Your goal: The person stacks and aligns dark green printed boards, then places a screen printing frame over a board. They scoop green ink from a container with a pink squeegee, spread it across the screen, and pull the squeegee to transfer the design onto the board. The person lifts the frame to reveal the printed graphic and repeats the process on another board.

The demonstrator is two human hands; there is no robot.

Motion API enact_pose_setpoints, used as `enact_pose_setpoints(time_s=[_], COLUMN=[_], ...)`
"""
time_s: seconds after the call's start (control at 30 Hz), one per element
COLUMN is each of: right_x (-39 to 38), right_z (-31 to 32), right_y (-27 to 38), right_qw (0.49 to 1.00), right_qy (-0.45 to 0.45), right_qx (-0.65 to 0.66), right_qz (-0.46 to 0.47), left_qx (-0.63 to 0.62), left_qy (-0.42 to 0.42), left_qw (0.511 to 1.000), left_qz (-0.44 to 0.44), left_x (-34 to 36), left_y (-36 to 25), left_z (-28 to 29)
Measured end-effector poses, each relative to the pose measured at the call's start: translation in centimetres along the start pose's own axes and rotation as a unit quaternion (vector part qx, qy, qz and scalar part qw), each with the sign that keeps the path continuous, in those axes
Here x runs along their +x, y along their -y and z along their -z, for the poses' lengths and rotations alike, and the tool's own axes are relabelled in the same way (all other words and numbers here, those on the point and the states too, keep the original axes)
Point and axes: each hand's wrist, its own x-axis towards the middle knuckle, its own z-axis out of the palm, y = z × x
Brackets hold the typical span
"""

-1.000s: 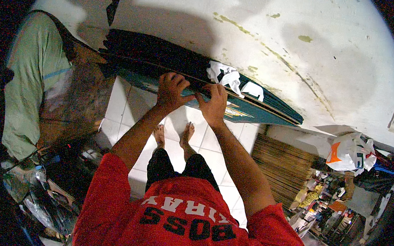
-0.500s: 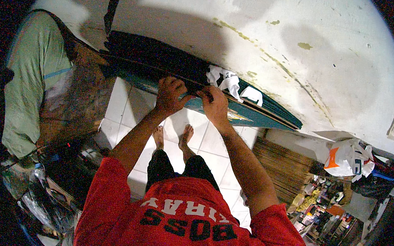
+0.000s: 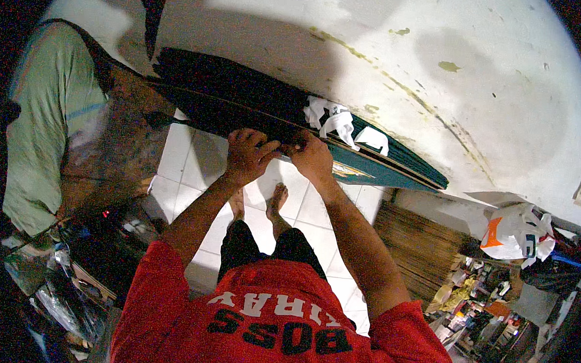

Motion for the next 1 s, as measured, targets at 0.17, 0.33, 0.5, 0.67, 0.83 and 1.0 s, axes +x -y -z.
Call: enact_pose_setpoints(time_s=[0.17, 0.33, 0.5, 0.67, 0.83, 1.0], right_x=[0.7, -1.3, -7.1, -13.8, -15.0, -10.7], right_z=[1.7, 6.8, 9.1, 7.7, 5.7, 0.0], right_y=[-1.1, -4.9, -9.9, -13.0, -13.5, -9.8], right_qw=[0.993, 0.984, 0.957, 0.946, 0.954, 0.856], right_qy=[0.101, -0.052, -0.073, -0.061, 0.021, -0.036], right_qx=[-0.049, 0.168, 0.209, 0.236, 0.232, 0.439], right_qz=[0.021, -0.03, -0.19, -0.214, -0.188, -0.271], left_qx=[0.008, -0.007, 0.001, 0.033, 0.05, 0.095], left_qy=[0.036, 0.04, 0.043, 0.065, 0.091, 0.15], left_qw=[0.999, 0.999, 0.999, 0.997, 0.995, 0.984], left_qz=[-0.01, 0.009, 0.002, -0.01, 0.001, 0.015], left_x=[-0.3, 0.8, 2.6, 4.1, 4.8, 3.8], left_y=[-0.1, -0.3, -0.5, -1.1, -1.5, -2.0], left_z=[0.4, 0.3, 0.3, 0.5, 0.7, 1.8])
